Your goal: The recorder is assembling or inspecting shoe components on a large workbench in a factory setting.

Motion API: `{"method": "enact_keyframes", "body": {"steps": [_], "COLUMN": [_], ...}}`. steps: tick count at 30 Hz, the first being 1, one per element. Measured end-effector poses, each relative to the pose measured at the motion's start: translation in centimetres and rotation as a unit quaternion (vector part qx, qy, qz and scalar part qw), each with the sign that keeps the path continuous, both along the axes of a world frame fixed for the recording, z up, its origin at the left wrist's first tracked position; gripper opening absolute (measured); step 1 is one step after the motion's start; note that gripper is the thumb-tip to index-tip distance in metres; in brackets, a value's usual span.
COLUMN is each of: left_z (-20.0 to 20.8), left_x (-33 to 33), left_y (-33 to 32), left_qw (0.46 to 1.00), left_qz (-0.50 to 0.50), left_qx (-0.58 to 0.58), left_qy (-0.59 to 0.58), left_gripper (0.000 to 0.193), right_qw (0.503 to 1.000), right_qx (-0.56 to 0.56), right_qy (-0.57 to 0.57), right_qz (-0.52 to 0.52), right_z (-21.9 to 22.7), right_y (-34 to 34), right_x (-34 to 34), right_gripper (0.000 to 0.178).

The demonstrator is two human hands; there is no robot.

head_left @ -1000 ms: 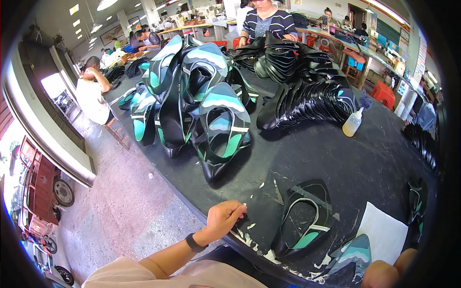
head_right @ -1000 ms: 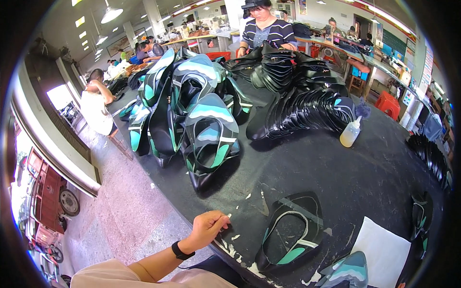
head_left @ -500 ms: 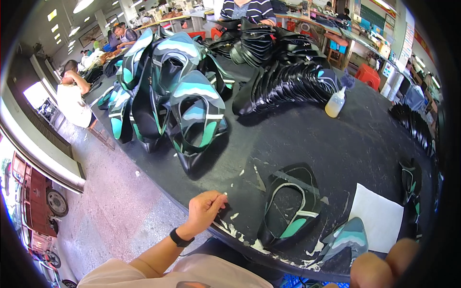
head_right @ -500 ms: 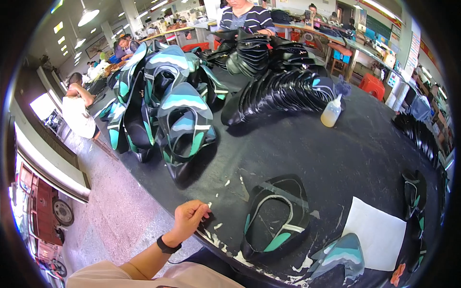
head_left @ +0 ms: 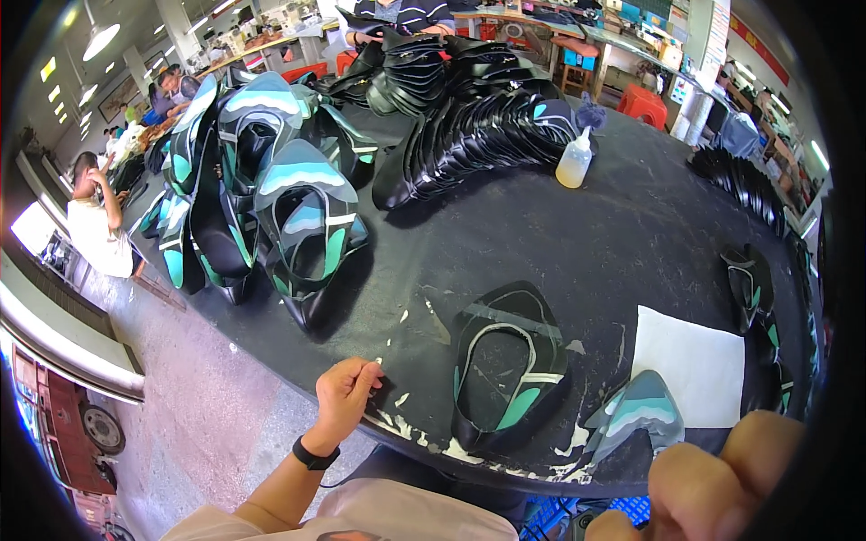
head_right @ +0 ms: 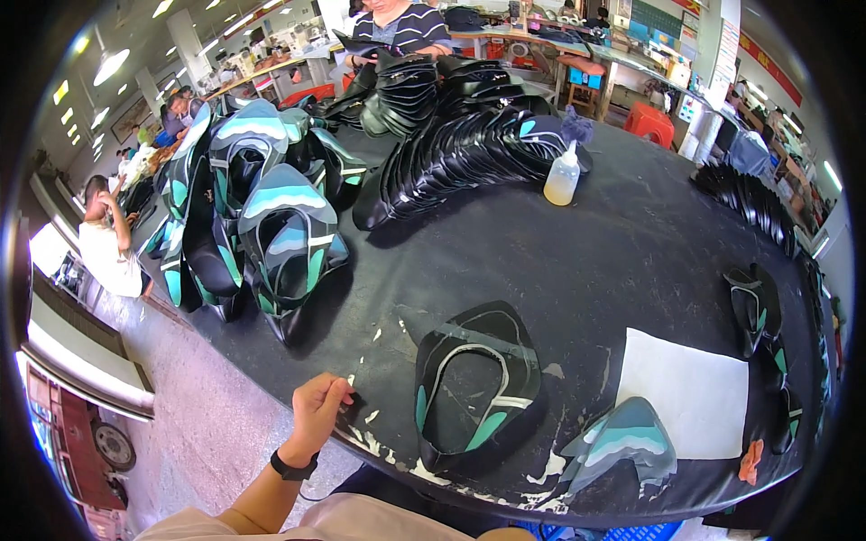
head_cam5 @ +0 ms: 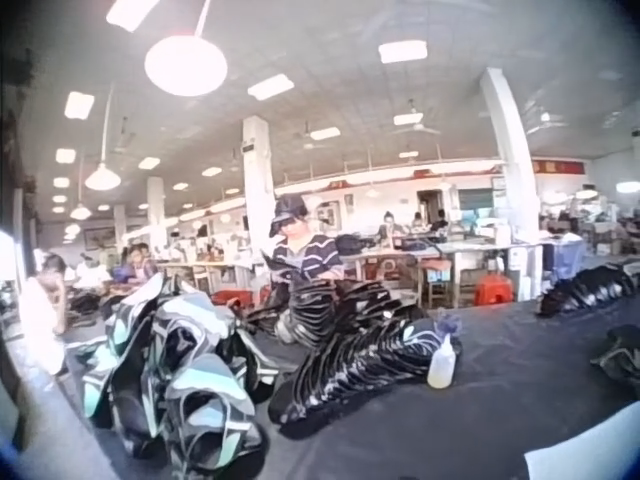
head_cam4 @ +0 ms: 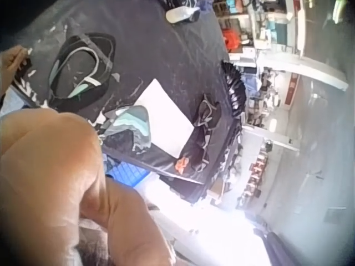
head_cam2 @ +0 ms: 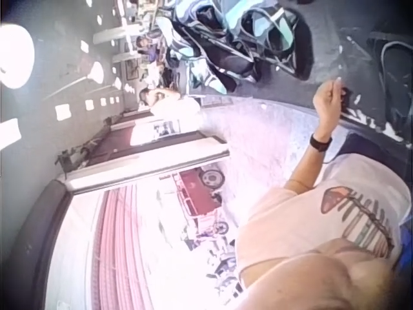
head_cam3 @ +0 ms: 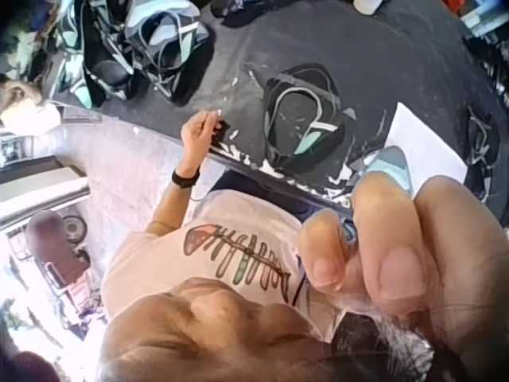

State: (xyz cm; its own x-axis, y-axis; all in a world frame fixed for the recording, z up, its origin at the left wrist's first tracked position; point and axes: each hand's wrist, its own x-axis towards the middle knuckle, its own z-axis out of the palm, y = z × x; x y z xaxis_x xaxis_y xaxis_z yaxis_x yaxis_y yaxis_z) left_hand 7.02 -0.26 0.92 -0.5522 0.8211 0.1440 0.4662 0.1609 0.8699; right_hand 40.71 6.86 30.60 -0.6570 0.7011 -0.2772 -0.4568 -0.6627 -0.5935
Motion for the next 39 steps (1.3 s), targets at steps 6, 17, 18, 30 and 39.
{"method": "enact_keyframes", "body": {"steps": [6, 17, 18, 30, 39], "left_z": [-0.6, 0.1, 0.4, 0.1, 0.7], "left_x": [1.8, 0.8, 0.7, 0.6, 0.7], "left_y": [1.9, 0.7, 0.6, 0.4, 0.5], "left_qw": [0.999, 1.000, 1.000, 1.000, 0.999], "left_qz": [-0.034, -0.016, -0.007, 0.000, -0.026], "left_qx": [0.000, 0.001, -0.014, -0.014, -0.002], "left_qy": [-0.017, -0.006, -0.018, 0.000, 0.030], "left_gripper": [0.023, 0.022, 0.022, 0.024, 0.024], "right_qw": [0.999, 1.000, 1.000, 0.982, 0.971], "right_qx": [0.009, 0.018, 0.019, 0.060, 0.090], "right_qy": [-0.021, -0.007, -0.003, 0.053, 0.061], "right_qz": [-0.039, 0.008, 0.017, 0.170, 0.214], "right_z": [4.0, 1.1, 1.1, 1.7, 2.5], "right_y": [4.1, 1.7, 1.9, 4.9, 5.6], "right_x": [-9.5, 0.5, 0.1, -4.5, -6.1], "right_gripper": [0.014, 0.015, 0.015, 0.016, 0.016]}}
